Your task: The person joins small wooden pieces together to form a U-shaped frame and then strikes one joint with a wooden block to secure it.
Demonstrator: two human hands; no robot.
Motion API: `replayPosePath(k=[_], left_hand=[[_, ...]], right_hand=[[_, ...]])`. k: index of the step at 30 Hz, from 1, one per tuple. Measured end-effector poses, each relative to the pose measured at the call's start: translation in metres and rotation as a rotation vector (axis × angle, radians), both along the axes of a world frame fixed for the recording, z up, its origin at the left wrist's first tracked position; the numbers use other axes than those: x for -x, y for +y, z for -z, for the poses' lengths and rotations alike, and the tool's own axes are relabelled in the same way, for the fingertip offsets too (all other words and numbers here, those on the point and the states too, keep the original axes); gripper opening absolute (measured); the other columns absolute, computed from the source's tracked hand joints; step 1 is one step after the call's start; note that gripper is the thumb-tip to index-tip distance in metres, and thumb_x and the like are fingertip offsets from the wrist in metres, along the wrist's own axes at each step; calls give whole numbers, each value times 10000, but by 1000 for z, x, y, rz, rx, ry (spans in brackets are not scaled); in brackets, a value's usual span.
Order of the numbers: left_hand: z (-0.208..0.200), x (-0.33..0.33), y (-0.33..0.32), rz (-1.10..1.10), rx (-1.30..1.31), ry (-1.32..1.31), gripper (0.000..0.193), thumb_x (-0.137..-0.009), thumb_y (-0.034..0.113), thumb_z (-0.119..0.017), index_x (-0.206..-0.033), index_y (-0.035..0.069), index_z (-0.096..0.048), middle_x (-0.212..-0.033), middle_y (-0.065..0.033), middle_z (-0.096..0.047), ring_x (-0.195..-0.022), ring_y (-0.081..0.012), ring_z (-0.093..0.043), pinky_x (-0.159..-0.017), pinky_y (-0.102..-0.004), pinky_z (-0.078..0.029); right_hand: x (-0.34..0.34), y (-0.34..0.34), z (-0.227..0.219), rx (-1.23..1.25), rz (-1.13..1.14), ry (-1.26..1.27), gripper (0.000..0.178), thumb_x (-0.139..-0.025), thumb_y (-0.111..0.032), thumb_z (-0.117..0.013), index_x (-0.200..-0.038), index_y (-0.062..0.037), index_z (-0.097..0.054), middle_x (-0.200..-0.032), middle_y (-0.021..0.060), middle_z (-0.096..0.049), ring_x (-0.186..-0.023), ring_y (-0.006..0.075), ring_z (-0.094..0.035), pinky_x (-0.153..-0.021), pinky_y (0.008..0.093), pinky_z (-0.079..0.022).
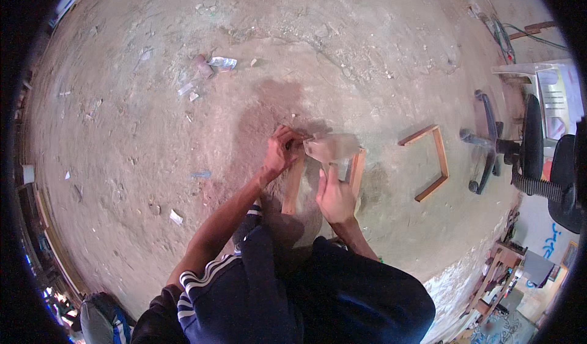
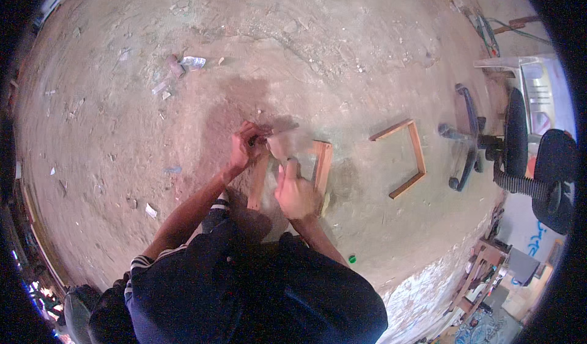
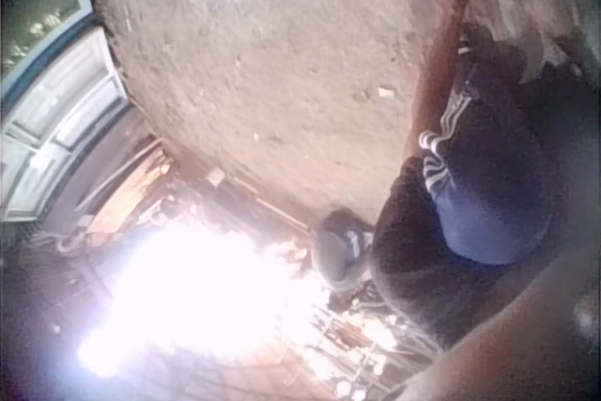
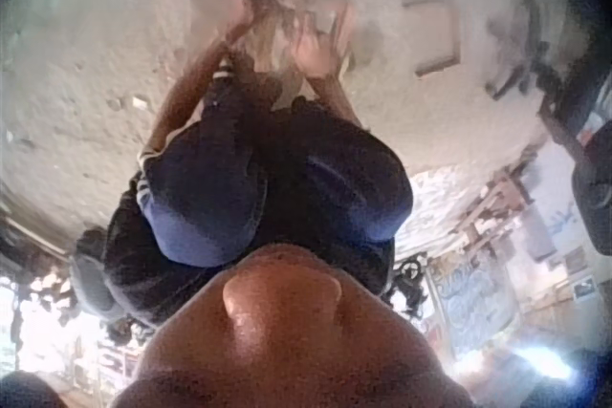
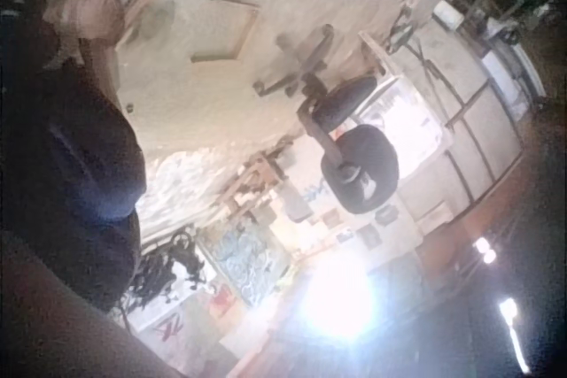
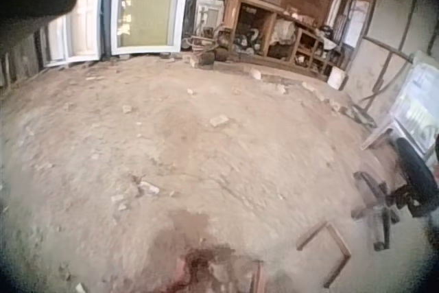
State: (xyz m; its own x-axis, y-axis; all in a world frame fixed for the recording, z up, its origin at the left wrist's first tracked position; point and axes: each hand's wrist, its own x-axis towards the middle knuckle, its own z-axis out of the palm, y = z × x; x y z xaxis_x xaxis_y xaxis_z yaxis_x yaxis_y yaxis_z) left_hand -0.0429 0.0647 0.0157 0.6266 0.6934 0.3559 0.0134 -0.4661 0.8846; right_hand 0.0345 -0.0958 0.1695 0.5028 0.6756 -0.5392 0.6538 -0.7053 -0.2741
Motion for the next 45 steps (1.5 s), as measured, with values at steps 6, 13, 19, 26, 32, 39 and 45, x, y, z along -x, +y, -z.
replayPosePath(k=[6,13,19,26,32,39,45], left_hand=[[3,-2,-9,15,-12,35,235,-674,-90,-643,-887,-2,-687,-875,-139,-675,-879,-348,-630,-778,-408,-527],[10,5,-5,-8,30,86,236,-663,-90,-635,-878,-2,-680,-889,-148,-661,-871,-340,-626,-760,-405,-522],[9,7,-7,-1,32,15,238,-652,-83,-644,-876,-7,-668,-876,-149,-643,-846,-342,-613,-747,-406,-516],[10,0,-5,16,16,11,242,-644,-89,-642,-871,-7,-662,-862,-149,-636,-831,-352,-606,-742,-415,-512],[11,3,-6,-1,-2,-11,200,-665,-84,-633,-852,-19,-660,-824,-147,-629,-808,-338,-608,-718,-404,-515],[1,5,-3,35,7,19,243,-660,-90,-628,-887,-23,-684,-867,-155,-668,-856,-340,-636,-755,-396,-536],[3,2,-7,0,10,40,238,-660,-87,-633,-884,-19,-675,-885,-157,-671,-875,-353,-631,-778,-407,-535]], right_hand=[[-13,-20,6,-979,116,-272,307,-1002,-170,-550,-1230,32,-507,-617,193,-632,-542,436,-638,-503,530,-496],[-2,5,4,-559,35,-75,288,-1000,-153,-557,-1223,18,-495,-654,241,-645,-567,450,-642,-477,526,-477],[-1,4,-7,-556,96,13,411,-1018,-145,-506,-1374,27,-395,-756,289,-661,-681,494,-649,-621,539,-512],[-3,5,8,-380,17,-157,222,-1021,-217,-531,-1137,-30,-501,-652,250,-646,-596,442,-661,-493,528,-501],[3,1,-7,-691,66,-177,281,-1022,-169,-513,-1206,43,-518,-841,326,-657,-780,516,-653,-715,548,-510],[1,2,5,-438,-189,-374,231,-992,-171,-554,-1161,-23,-610,-714,236,-681,-664,461,-673,-674,539,-540],[-4,-3,-1,-474,160,-46,301,-1016,-146,-528,-1247,46,-546,-1019,307,-677,-906,490,-669,-773,496,-534]])
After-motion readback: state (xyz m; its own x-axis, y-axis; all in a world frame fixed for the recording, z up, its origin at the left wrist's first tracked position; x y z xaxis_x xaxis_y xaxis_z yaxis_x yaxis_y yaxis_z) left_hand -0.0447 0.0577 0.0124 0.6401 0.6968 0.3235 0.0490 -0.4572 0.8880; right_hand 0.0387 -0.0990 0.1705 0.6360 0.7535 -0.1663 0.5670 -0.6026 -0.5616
